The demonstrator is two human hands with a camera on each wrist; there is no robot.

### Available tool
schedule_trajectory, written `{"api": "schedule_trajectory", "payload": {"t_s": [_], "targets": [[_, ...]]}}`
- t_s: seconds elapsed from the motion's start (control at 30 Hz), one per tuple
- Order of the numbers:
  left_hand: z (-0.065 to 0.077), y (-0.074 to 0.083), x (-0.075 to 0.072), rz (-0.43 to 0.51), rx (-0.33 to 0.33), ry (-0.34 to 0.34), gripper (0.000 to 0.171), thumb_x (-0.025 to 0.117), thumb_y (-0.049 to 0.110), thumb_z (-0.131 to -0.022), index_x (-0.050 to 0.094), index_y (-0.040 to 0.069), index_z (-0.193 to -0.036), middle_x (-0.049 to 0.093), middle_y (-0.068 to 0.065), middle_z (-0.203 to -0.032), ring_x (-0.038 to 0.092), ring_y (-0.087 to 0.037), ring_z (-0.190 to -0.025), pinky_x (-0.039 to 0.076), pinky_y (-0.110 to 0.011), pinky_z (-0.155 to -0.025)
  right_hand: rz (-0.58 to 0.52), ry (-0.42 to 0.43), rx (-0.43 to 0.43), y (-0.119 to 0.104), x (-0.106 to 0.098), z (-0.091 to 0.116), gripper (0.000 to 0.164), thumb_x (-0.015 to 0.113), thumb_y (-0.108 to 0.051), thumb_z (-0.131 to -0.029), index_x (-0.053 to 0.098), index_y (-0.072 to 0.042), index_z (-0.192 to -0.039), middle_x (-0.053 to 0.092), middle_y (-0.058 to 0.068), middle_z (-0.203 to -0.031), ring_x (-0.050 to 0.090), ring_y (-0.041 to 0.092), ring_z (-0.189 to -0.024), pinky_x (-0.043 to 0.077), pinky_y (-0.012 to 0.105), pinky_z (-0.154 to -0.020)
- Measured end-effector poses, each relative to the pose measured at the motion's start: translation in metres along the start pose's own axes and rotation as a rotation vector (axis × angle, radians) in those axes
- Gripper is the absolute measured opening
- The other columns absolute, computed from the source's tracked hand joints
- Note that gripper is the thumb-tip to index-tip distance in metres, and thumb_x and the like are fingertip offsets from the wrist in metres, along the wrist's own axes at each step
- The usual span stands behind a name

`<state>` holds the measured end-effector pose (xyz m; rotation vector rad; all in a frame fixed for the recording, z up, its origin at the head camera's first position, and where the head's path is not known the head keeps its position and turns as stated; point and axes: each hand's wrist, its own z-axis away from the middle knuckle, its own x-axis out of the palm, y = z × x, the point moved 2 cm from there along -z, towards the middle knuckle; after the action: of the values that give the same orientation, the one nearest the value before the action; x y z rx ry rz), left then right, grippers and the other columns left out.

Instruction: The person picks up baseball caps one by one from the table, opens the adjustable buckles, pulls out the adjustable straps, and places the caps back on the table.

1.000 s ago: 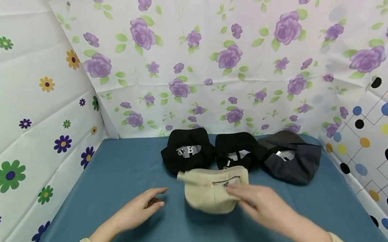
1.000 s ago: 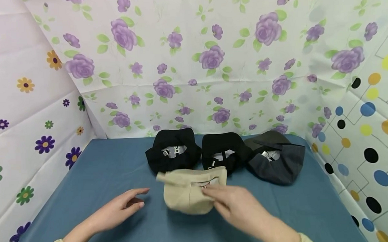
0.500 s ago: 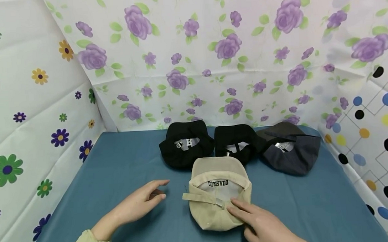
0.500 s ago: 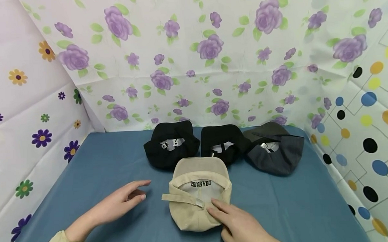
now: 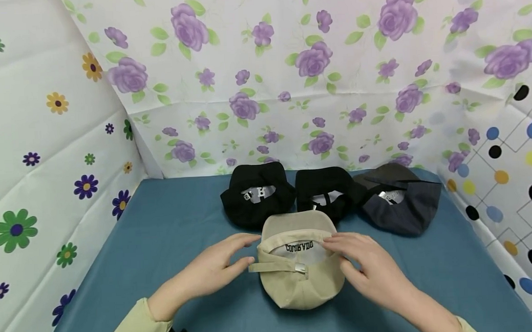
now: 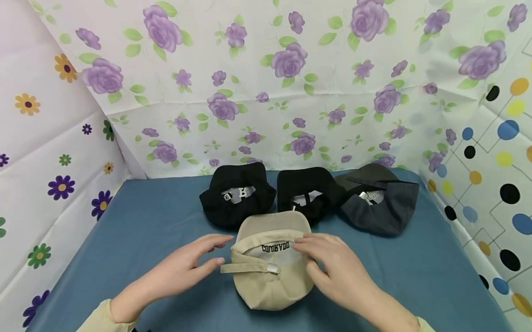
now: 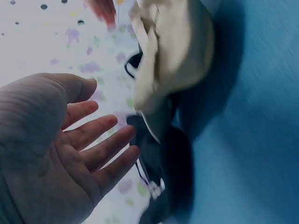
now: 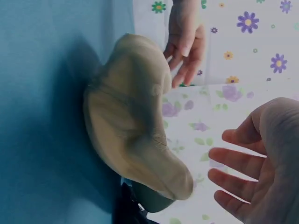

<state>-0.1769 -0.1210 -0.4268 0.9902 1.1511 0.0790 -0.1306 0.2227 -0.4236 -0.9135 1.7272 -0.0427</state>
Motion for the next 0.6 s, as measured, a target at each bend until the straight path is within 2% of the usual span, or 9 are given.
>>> {"api": "schedule_trajectory", "payload": {"t_s": [0.17,0.27,0.37,0.4,0.47,0.53,0.6], "targets": [[-0.022,0.023,0.01,-0.093,0.121,-0.084,0.049,0.055,0.037,-0.108,0.045,0.028,-0.155,0.046,0.008,-0.154,0.049,-0.014,-0.136,0.047,-0.044,-0.103,-0.086,-0.028,0.109,0.016,0.003,-0.021,0.039,0.059,-0.003,-0.101,0.071,-0.024,-0.131,0.065,-0.006,-0.134,0.058,0.02,-0.126,0.053,0.044,-0.09],[-0.042,0.033,0.019,-0.194,0.172,-0.156,0.046,0.056,0.03,-0.108,0.048,0.024,-0.153,0.05,0.007,-0.151,0.05,-0.012,-0.134,0.045,-0.04,-0.106,-0.116,-0.045,0.181,0.03,0.004,-0.025,0.037,0.054,-0.004,-0.104,0.071,-0.021,-0.132,0.064,-0.002,-0.136,0.059,0.021,-0.123,0.053,0.043,-0.082],[-0.06,0.04,0.029,-0.34,0.226,-0.215,0.043,0.057,0.026,-0.106,0.055,0.018,-0.149,0.057,0.005,-0.144,0.054,-0.01,-0.13,0.044,-0.036,-0.107,-0.122,-0.069,0.219,0.038,0.005,-0.025,0.036,0.051,-0.006,-0.106,0.069,-0.021,-0.134,0.063,0.001,-0.137,0.061,0.022,-0.121,0.051,0.043,-0.083],[-0.065,0.041,0.032,-0.388,0.241,-0.225,0.042,0.057,0.026,-0.105,0.058,0.017,-0.147,0.061,0.005,-0.138,0.056,-0.009,-0.124,0.044,-0.035,-0.106,-0.124,-0.077,0.229,0.04,0.006,-0.025,0.036,0.051,-0.007,-0.106,0.069,-0.021,-0.134,0.063,0.002,-0.137,0.061,0.022,-0.119,0.051,0.043,-0.083],[-0.072,0.043,0.036,-0.467,0.261,-0.243,0.032,0.058,0.026,-0.103,0.068,0.02,-0.133,0.068,0.008,-0.115,0.06,-0.008,-0.105,0.046,-0.033,-0.098,-0.128,-0.088,0.243,0.042,0.007,-0.023,0.036,0.051,-0.008,-0.107,0.069,-0.021,-0.135,0.063,0.002,-0.137,0.062,0.023,-0.118,0.05,0.043,-0.081],[-0.075,0.043,0.039,-0.524,0.266,-0.249,0.024,0.06,0.027,-0.099,0.072,0.022,-0.119,0.065,0.009,-0.092,0.056,-0.009,-0.09,0.044,-0.035,-0.091,-0.126,-0.096,0.263,0.044,0.008,-0.021,0.036,0.05,-0.009,-0.107,0.069,-0.023,-0.135,0.063,0.002,-0.137,0.062,0.022,-0.118,0.049,0.042,-0.08],[-0.077,0.043,0.04,-0.544,0.26,-0.247,0.017,0.064,0.03,-0.096,0.074,0.025,-0.109,0.059,0.011,-0.082,0.052,-0.009,-0.083,0.041,-0.037,-0.086,-0.127,-0.103,0.284,0.045,0.009,-0.019,0.036,0.05,-0.01,-0.108,0.068,-0.023,-0.135,0.063,0.0,-0.137,0.062,0.021,-0.116,0.047,0.041,-0.08]]}}
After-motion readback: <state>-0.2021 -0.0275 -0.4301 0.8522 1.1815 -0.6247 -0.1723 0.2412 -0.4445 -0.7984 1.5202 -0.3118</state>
